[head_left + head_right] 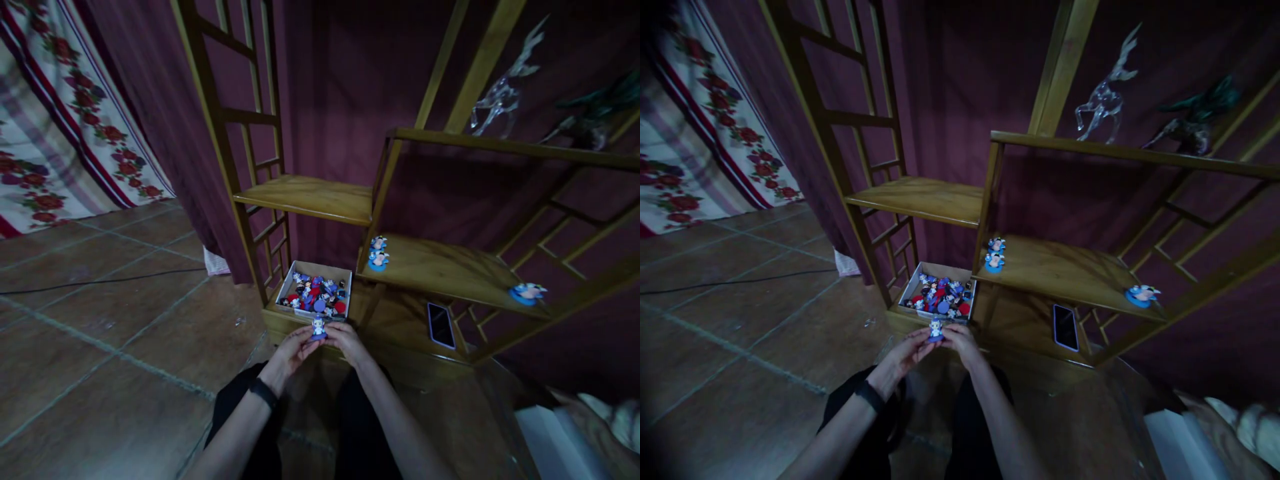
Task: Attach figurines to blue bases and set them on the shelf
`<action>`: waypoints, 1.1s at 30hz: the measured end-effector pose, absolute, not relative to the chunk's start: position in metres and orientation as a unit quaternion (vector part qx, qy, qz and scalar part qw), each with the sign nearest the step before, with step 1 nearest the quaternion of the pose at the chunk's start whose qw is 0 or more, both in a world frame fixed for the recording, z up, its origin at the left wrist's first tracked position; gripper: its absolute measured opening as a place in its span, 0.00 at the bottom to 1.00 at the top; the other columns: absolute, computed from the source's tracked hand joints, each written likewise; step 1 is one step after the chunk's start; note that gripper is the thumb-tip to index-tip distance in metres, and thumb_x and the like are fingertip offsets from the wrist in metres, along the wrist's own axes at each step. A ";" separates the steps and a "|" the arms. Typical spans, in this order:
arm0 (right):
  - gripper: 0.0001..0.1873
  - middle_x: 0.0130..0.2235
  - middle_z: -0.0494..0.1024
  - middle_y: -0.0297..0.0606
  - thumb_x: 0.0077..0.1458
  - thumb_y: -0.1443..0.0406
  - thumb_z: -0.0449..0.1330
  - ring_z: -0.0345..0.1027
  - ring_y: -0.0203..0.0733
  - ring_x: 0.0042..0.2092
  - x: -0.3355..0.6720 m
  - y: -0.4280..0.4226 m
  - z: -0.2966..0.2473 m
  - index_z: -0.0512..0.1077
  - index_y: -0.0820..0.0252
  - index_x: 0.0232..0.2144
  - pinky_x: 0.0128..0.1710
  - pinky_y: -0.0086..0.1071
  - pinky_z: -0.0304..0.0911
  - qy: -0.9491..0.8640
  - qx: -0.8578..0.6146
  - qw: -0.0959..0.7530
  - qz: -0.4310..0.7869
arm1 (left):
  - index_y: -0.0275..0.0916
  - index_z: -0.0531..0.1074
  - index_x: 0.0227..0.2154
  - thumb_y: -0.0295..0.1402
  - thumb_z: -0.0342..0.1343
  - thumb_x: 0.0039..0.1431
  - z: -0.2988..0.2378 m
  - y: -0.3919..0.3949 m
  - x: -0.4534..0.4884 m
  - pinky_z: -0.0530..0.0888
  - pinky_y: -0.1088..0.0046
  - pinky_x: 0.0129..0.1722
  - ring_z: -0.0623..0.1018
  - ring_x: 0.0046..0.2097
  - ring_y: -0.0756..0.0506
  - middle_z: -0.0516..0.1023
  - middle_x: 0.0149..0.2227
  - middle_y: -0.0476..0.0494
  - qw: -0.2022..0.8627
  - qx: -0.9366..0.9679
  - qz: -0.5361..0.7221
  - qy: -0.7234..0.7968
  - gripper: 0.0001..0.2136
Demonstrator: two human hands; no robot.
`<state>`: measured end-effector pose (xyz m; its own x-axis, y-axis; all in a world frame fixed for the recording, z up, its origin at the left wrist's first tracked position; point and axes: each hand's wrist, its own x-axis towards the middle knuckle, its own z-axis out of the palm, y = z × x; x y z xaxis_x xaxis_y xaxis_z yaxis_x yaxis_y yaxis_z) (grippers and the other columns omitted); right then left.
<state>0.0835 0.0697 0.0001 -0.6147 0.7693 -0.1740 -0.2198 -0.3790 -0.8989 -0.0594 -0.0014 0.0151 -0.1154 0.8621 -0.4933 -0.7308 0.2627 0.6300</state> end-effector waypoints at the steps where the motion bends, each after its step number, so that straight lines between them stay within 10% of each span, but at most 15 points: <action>1: 0.18 0.30 0.78 0.40 0.37 0.56 0.68 0.71 0.39 0.31 0.088 0.061 0.003 0.76 0.64 0.28 0.40 0.39 0.67 -0.445 -0.297 0.319 0.782 | 0.29 0.71 0.34 0.20 0.55 0.52 0.016 -0.009 -0.057 0.77 0.78 0.29 0.80 0.31 0.45 0.79 0.30 0.35 0.668 0.077 0.599 0.435 0.06; 33: 0.18 0.24 0.72 0.31 0.34 0.53 0.65 0.66 0.36 0.27 0.085 0.010 0.002 0.71 0.59 0.25 0.31 0.31 0.63 -0.456 -0.347 0.404 0.713 | 0.33 0.69 0.30 0.26 0.56 0.54 0.009 -0.040 -0.024 0.75 0.79 0.26 0.76 0.23 0.52 0.76 0.24 0.45 0.577 0.123 0.671 0.449 0.02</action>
